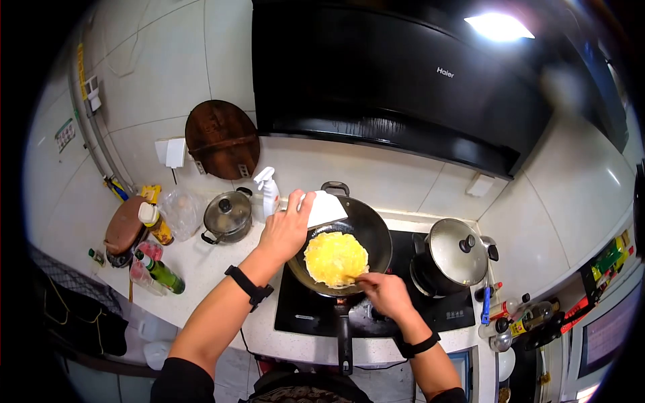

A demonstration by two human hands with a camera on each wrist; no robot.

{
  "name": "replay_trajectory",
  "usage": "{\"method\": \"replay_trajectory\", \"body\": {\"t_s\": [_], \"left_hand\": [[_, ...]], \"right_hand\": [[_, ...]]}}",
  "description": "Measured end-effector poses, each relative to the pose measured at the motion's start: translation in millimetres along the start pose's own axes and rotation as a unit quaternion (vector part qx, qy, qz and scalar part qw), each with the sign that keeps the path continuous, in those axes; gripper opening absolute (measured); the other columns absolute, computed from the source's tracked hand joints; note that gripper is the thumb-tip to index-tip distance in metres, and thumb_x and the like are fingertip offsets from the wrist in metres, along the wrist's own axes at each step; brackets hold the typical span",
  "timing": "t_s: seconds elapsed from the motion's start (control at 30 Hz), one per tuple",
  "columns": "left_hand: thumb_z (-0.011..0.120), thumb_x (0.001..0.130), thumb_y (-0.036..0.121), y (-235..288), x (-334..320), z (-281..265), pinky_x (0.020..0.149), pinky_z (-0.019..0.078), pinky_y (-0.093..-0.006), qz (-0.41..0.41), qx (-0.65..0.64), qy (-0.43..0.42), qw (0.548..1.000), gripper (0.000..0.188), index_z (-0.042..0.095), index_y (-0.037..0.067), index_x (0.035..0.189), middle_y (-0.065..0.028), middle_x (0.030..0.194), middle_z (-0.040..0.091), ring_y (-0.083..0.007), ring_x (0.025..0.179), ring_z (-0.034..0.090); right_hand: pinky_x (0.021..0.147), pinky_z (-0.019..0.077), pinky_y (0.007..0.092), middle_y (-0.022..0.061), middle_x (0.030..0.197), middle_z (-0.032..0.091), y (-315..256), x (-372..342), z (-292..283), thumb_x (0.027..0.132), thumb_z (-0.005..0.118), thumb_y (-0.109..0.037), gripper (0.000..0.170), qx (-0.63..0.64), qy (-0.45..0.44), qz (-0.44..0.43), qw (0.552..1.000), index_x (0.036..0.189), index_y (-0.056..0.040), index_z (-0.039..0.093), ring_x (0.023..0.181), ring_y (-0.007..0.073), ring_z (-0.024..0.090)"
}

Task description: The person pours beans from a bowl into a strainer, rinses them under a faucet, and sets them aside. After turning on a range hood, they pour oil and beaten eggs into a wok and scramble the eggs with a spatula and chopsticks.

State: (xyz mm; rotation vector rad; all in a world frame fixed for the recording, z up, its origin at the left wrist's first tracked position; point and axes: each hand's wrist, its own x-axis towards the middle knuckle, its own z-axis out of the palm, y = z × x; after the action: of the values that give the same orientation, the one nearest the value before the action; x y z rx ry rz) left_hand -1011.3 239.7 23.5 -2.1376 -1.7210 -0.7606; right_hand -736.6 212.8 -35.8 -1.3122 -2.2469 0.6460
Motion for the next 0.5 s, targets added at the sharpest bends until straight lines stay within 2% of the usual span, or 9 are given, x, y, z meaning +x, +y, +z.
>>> {"method": "replay_trajectory", "body": {"t_s": [0.07, 0.1, 0.2, 0.27, 0.33, 0.37, 0.47, 0.5], "left_hand": [[0.05, 0.083, 0.002, 5, -3, 11, 0.061, 0.0551, -0.0491, -0.003, -0.004, -0.001, 1.0, 0.053, 0.038, 0.007, 0.134, -0.0219, 0.13, 0.046, -0.0394, 0.067, 0.066], [0.05, 0.083, 0.002, 8, -5, 16, 0.062, 0.0551, -0.0491, -0.007, -0.002, -0.007, 1.0, 0.053, 0.037, 0.007, 0.134, -0.0221, 0.13, 0.047, -0.0396, 0.067, 0.066], [0.051, 0.082, 0.002, 14, -13, 17, 0.064, 0.055, -0.0494, -0.016, -0.01, -0.019, 1.0, 0.055, 0.037, 0.006, 0.135, -0.023, 0.13, 0.047, -0.0406, 0.069, 0.066], [0.052, 0.08, 0.0, 15, -11, 16, 0.066, 0.0541, -0.051, -0.039, -0.026, -0.027, 0.999, 0.056, 0.037, 0.007, 0.134, -0.0223, 0.131, 0.047, -0.0427, 0.073, 0.065], [0.053, 0.078, -0.003, 17, -12, 15, 0.07, 0.0526, -0.054, -0.076, -0.049, -0.044, 0.995, 0.057, 0.037, 0.009, 0.132, -0.0204, 0.131, 0.046, -0.0462, 0.08, 0.063], [0.053, 0.078, -0.003, 16, -12, 15, 0.07, 0.0525, -0.0539, -0.074, -0.049, -0.041, 0.995, 0.057, 0.037, 0.009, 0.132, -0.0201, 0.132, 0.046, -0.046, 0.08, 0.063], [0.053, 0.078, -0.003, 16, -12, 17, 0.07, 0.0525, -0.0536, -0.068, -0.038, -0.03, 0.996, 0.057, 0.038, 0.008, 0.132, -0.0192, 0.132, 0.046, -0.0454, 0.079, 0.063], [0.053, 0.078, -0.003, 16, -11, 16, 0.071, 0.0525, -0.0535, -0.067, -0.031, -0.028, 0.997, 0.057, 0.038, 0.008, 0.132, -0.0189, 0.132, 0.046, -0.0451, 0.079, 0.063]], "right_hand": [[0.074, 0.053, 0.0418, 0.0146, 0.091, 0.069, -8, 5, 14, 0.088, 0.063, -0.025, 0.02, 0.016, -0.037, -0.06, 0.997, 0.102, -0.0138, 0.071, 0.085, 0.0348, 0.066], [0.075, 0.0528, 0.0421, 0.0139, 0.092, 0.069, 0, 12, 23, 0.089, 0.061, -0.025, 0.02, 0.004, -0.029, -0.041, 0.999, 0.104, -0.0143, 0.071, 0.086, 0.0353, 0.066], [0.074, 0.054, 0.0378, 0.0149, 0.091, 0.07, 17, 20, 16, 0.087, 0.065, -0.022, 0.019, 0.01, 0.076, 0.01, 0.997, 0.101, -0.0105, 0.072, 0.085, 0.0339, 0.067], [0.074, 0.0536, 0.0385, 0.0135, 0.092, 0.069, 26, 9, 0, 0.087, 0.064, -0.022, 0.019, 0.017, 0.054, 0.043, 0.997, 0.101, -0.0108, 0.071, 0.083, 0.0332, 0.067], [0.073, 0.0538, 0.0387, 0.0145, 0.092, 0.069, 20, -3, -5, 0.087, 0.065, -0.022, 0.018, 0.042, 0.03, 0.015, 0.999, 0.1, -0.0106, 0.071, 0.081, 0.0338, 0.067], [0.072, 0.0538, 0.0354, 0.0162, 0.09, 0.07, 15, -2, -4, 0.087, 0.065, -0.021, 0.02, 0.077, 0.039, -0.01, 0.996, 0.1, -0.007, 0.071, 0.079, 0.0311, 0.069], [0.073, 0.0534, 0.0315, 0.0169, 0.088, 0.071, 24, 15, -4, 0.088, 0.066, -0.019, 0.022, 0.194, 0.131, 0.034, 0.972, 0.102, -0.0031, 0.069, 0.079, 0.0254, 0.071], [0.074, 0.0526, 0.0284, 0.0166, 0.088, 0.071, 28, 15, -10, 0.088, 0.066, -0.017, 0.022, 0.189, 0.153, 0.059, 0.968, 0.103, -0.0006, 0.069, 0.082, 0.021, 0.071]]}}
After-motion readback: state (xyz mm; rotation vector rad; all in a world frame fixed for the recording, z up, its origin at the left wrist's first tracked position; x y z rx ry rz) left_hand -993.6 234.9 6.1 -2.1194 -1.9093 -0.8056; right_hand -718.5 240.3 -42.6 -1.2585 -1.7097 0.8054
